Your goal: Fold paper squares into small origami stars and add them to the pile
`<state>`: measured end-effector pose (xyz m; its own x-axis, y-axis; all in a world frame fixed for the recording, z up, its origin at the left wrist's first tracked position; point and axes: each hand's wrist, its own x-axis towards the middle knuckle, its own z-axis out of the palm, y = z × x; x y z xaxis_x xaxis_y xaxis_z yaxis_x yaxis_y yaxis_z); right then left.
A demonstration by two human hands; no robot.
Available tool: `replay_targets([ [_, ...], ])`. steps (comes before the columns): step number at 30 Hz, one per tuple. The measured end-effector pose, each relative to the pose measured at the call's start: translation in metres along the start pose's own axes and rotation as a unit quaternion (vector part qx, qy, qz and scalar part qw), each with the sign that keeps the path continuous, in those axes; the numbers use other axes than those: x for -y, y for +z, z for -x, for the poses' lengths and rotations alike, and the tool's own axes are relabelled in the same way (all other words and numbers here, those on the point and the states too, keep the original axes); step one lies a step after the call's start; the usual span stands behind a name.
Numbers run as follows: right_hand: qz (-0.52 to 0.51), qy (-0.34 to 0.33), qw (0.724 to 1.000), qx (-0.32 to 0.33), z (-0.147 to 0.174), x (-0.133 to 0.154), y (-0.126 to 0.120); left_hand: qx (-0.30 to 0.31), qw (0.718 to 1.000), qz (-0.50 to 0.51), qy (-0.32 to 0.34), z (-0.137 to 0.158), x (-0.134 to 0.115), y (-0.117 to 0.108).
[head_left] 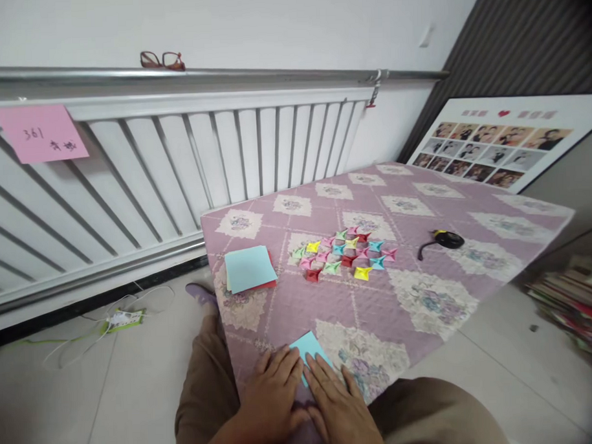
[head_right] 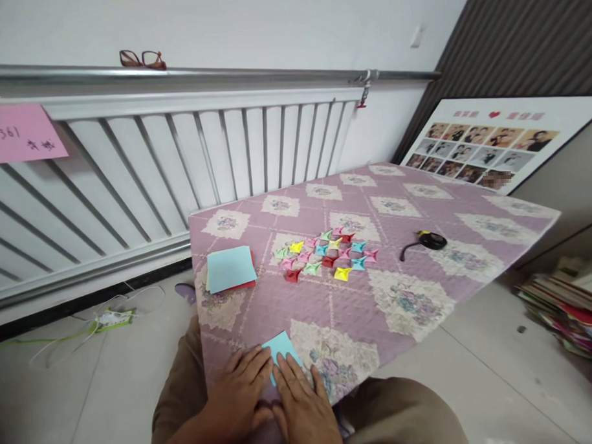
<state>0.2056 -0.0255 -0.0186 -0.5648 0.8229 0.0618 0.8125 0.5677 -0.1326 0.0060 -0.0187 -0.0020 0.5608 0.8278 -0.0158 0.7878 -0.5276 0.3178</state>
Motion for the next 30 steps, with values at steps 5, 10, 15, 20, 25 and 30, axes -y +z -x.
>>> replay_targets([
  [5, 0.005, 0.081, 0.997, 0.013, 0.016, -0.004, 0.005, 0.029, 0.999, 0.002, 0.03, 0.005, 0.005, 0.002],
  [10, 0.013, 0.174, 0.985, 0.004, 0.019, -0.007, -0.003, 0.041, 0.998, 0.021, 0.041, 0.005, 0.009, 0.008],
  [15, -0.04, 0.12, 0.992, 0.003, 0.006, 0.006, -0.013, 0.03, 0.998, 0.018, 0.052, 0.006, 0.009, 0.007],
  [20, -0.098, 0.089, 0.99, 0.056, -0.014, 0.018, -0.012, 0.016, 0.998, 0.011, 0.059, 0.006, 0.01, 0.006],
  [25, -0.095, 0.126, 0.985, 0.076, -0.028, 0.004, -0.021, 0.028, 0.998, 0.014, 0.052, 0.005, 0.01, 0.01],
  [30, -0.067, 0.156, 0.984, 0.063, -0.045, -0.02, -0.031, 0.053, 0.998, 0.023, 0.028, 0.004, 0.007, 0.008],
])
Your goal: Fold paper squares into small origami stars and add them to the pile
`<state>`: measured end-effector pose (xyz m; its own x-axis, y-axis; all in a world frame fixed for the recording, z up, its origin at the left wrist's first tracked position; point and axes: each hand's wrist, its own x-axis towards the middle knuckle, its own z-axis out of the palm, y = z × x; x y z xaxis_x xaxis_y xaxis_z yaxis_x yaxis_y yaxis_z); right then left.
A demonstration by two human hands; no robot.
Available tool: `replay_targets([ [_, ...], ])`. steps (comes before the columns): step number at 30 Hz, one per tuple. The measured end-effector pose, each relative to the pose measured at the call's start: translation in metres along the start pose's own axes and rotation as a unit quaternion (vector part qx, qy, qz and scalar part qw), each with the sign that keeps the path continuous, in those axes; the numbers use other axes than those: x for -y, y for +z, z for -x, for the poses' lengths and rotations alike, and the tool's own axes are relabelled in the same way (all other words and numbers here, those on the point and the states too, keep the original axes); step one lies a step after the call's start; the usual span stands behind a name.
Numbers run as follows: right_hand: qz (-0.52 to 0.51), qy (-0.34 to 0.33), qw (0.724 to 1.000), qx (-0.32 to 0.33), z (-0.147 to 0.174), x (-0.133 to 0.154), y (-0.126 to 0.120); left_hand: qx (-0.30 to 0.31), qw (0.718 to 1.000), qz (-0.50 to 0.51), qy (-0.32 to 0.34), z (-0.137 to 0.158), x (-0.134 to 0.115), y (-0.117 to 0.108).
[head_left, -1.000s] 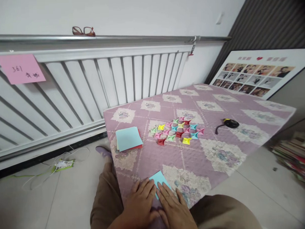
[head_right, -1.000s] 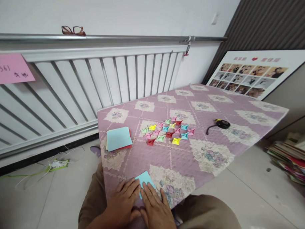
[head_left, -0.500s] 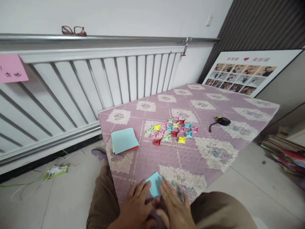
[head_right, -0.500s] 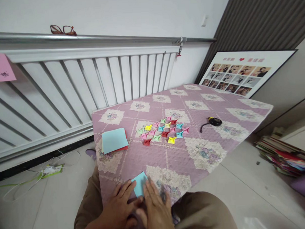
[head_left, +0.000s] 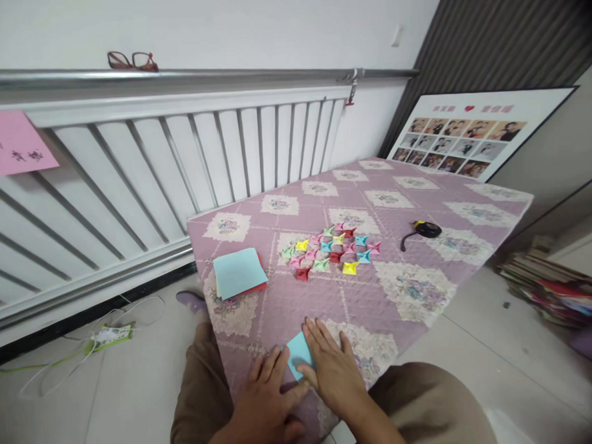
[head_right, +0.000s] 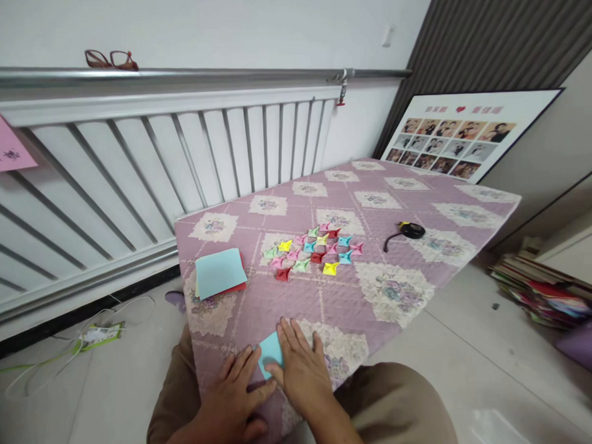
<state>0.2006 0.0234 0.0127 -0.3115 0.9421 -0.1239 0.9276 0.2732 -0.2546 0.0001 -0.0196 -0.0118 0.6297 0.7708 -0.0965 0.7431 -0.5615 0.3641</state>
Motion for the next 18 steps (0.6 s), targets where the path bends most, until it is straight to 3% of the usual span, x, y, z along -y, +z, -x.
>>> replay_targets([
  [4, 0.004, 0.019, 0.999, -0.047, 0.004, 0.007, -0.001, -0.012, 1.0, -0.004, 0.0, 0.001, -0.001, -0.002],
  [6, -0.004, -0.033, 0.997, -0.065, 0.017, 0.016, 0.006, -0.021, 1.0, -0.007, 0.003, 0.002, -0.001, -0.003],
  [9, -0.028, -0.111, 0.993, -0.021, 0.04, 0.025, 0.022, -0.03, 0.999, -0.011, 0.004, 0.004, -0.001, -0.005],
  [13, -0.016, -0.08, 0.997, -0.014, 0.059, 0.01, 0.037, -0.042, 0.999, -0.028, 0.008, 0.005, -0.001, -0.006],
  [18, 0.008, -0.05, 0.998, -0.038, 0.063, -0.014, 0.031, -0.019, 0.999, -0.038, -0.024, 0.004, -0.004, -0.006],
])
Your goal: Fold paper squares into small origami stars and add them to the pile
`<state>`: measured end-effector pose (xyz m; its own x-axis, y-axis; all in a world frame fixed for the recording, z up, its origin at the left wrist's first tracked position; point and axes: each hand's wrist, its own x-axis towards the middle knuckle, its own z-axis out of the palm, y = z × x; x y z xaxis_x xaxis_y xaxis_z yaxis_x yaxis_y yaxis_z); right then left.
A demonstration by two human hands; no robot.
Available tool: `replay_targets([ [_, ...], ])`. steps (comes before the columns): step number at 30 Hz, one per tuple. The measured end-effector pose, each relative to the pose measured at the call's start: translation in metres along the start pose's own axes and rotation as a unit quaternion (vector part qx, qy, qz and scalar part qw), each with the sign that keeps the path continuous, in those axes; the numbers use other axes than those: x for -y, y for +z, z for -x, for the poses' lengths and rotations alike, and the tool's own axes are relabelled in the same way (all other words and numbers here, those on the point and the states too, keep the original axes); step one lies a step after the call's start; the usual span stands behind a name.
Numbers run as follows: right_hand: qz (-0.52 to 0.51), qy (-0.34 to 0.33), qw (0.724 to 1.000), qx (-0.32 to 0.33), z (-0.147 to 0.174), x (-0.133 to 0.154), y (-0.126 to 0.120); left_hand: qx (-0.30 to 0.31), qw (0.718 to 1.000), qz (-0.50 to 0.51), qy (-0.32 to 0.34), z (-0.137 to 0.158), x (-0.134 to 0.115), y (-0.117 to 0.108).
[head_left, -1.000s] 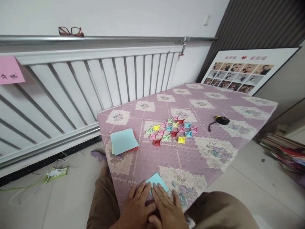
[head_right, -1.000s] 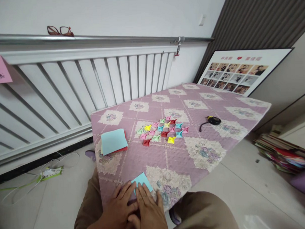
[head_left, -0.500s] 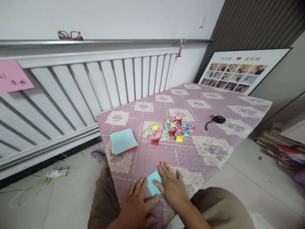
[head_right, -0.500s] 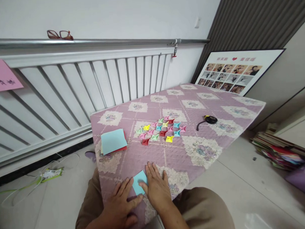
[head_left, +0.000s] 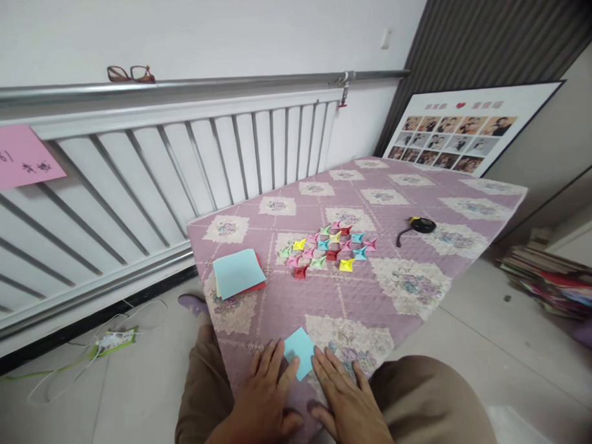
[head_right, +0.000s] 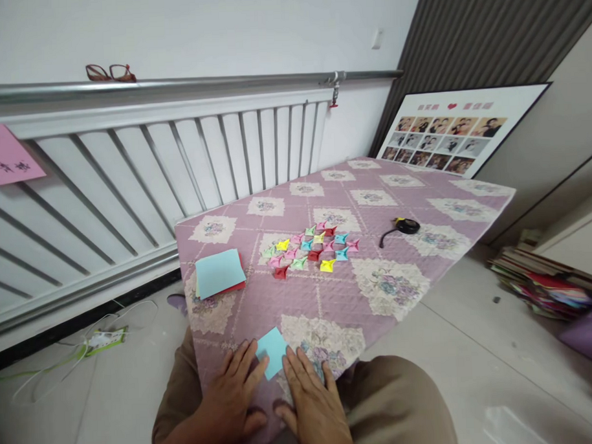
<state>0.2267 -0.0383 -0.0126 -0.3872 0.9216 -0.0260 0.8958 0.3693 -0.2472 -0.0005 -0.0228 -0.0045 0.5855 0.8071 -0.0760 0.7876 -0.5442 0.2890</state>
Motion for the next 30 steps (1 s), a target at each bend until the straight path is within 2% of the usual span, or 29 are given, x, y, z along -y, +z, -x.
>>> replay_targets([
  [3, 0.009, 0.04, 0.999, -0.003, -0.005, 0.004, -0.009, 0.015, 1.0, 0.008, -0.011, 0.0, -0.002, -0.003],
  [6, 0.013, 0.076, 0.996, -0.045, -0.013, 0.022, -0.011, 0.02, 0.999, 0.019, -0.021, 0.001, -0.004, -0.008],
  [8, 0.006, 0.064, 0.996, -0.07, -0.016, 0.037, -0.004, 0.024, 0.999, 0.019, -0.022, 0.001, -0.005, -0.012],
  [11, -0.008, 0.029, 0.998, -0.062, -0.013, 0.047, 0.013, 0.038, 0.999, 0.015, -0.02, 0.002, -0.006, -0.017],
  [14, -0.004, 0.006, 0.998, -0.055, 0.0, 0.039, 0.023, 0.052, 0.998, 0.023, -0.038, 0.001, -0.004, -0.019],
  [16, 0.002, -0.006, 0.998, -0.067, 0.009, 0.03, 0.021, 0.053, 0.997, 0.031, -0.055, 0.0, -0.003, -0.019],
  [20, -0.015, 0.008, 0.994, -0.11, 0.005, 0.021, -0.003, 0.03, 0.996, 0.036, -0.073, -0.001, -0.002, -0.015],
  [24, -0.049, 0.081, 0.985, -0.142, -0.027, 0.025, -0.023, 0.002, 0.996, 0.022, -0.083, -0.004, -0.001, -0.013],
  [27, -0.045, 0.099, 0.982, -0.155, -0.047, 0.023, -0.027, -0.049, 0.993, 0.018, -0.107, -0.013, -0.001, -0.016],
  [30, -0.03, 0.113, 0.979, -0.169, -0.055, 0.017, -0.024, -0.109, 0.983, 0.041, -0.143, -0.026, -0.003, -0.022],
])
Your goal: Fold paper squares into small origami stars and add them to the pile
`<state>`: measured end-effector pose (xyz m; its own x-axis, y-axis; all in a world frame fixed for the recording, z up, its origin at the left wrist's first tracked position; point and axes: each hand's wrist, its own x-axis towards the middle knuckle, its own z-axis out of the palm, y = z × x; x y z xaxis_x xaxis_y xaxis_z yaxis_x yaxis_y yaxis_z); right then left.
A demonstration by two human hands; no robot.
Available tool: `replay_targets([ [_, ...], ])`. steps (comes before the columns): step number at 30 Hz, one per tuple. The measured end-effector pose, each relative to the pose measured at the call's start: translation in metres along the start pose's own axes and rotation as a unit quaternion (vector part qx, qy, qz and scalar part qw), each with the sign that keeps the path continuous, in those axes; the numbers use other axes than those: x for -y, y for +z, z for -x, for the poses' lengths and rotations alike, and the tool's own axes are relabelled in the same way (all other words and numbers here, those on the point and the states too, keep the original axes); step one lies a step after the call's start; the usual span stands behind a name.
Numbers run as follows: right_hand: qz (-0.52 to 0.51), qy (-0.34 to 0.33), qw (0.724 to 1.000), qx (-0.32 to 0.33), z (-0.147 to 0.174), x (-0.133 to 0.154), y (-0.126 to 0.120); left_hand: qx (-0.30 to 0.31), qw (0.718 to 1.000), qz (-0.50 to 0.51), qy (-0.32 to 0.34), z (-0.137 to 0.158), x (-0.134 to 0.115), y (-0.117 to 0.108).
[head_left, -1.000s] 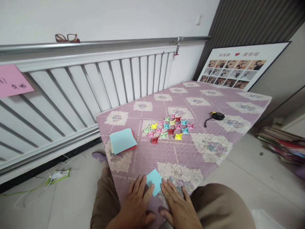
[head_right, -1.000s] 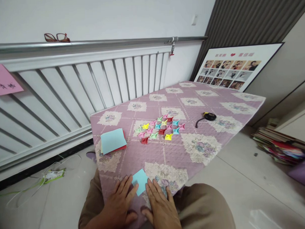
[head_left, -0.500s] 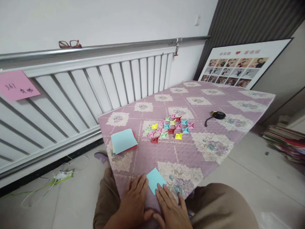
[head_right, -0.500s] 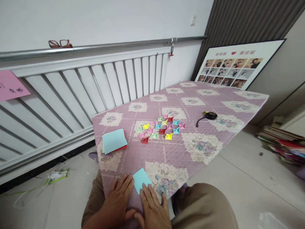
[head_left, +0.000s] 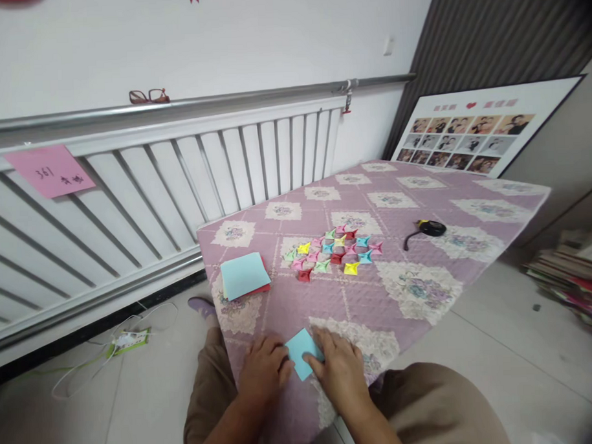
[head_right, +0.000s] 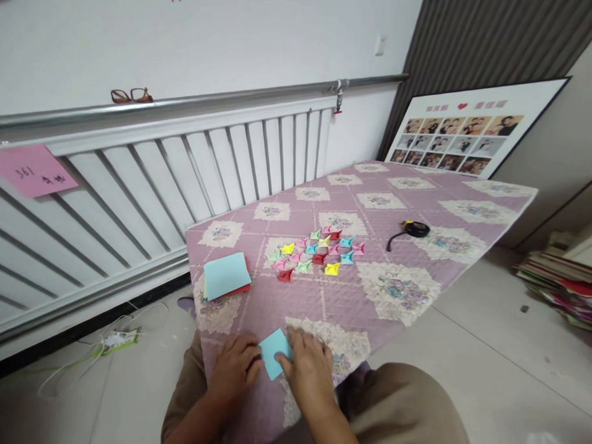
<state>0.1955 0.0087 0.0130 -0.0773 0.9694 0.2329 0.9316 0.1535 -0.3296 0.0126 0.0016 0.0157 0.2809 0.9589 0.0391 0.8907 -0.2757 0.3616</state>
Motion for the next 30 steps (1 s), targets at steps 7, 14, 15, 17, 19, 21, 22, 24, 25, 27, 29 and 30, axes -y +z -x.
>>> replay_targets([
  [7, -0.028, -0.006, 0.999, 0.023, 0.0, -0.009, 0.004, -0.004, 0.998, 0.057, -0.029, -0.021, -0.005, -0.004],
  [14, -0.059, 0.027, 0.997, 0.032, -0.003, -0.009, 0.008, 0.062, 0.997, 0.053, -0.002, -0.03, 0.003, -0.005],
  [15, -0.059, 0.03, 0.997, 0.033, -0.004, -0.009, 0.009, 0.074, 0.996, 0.053, 0.001, -0.032, 0.004, -0.005],
  [17, -0.058, 0.031, 0.997, 0.032, -0.004, -0.01, 0.011, 0.094, 0.994, 0.059, 0.009, -0.035, 0.005, -0.007],
  [19, -0.06, 0.029, 0.997, 0.03, -0.004, -0.011, 0.013, 0.104, 0.992, 0.067, 0.014, -0.038, 0.005, -0.008],
  [21, -0.066, 0.028, 0.997, 0.029, -0.005, -0.012, 0.014, 0.107, 0.991, 0.075, 0.015, -0.039, 0.005, -0.009],
  [22, -0.069, 0.029, 0.997, 0.029, -0.005, -0.012, 0.014, 0.108, 0.991, 0.079, 0.014, -0.04, 0.005, -0.01],
  [24, -0.073, 0.036, 0.996, 0.03, -0.005, -0.011, 0.013, 0.109, 0.99, 0.084, 0.011, -0.04, 0.004, -0.009],
  [25, -0.073, 0.04, 0.996, 0.029, -0.006, -0.011, 0.013, 0.109, 0.99, 0.086, 0.009, -0.04, 0.004, -0.009],
  [27, -0.07, 0.045, 0.996, 0.026, -0.006, -0.01, 0.013, 0.109, 0.99, 0.089, 0.009, -0.04, 0.005, -0.008],
  [29, -0.065, 0.043, 0.997, 0.024, -0.006, -0.009, 0.014, 0.108, 0.99, 0.09, 0.009, -0.04, 0.005, -0.007],
  [30, -0.065, 0.04, 0.997, 0.024, -0.006, -0.009, 0.014, 0.107, 0.99, 0.09, 0.011, -0.04, 0.005, -0.007],
])
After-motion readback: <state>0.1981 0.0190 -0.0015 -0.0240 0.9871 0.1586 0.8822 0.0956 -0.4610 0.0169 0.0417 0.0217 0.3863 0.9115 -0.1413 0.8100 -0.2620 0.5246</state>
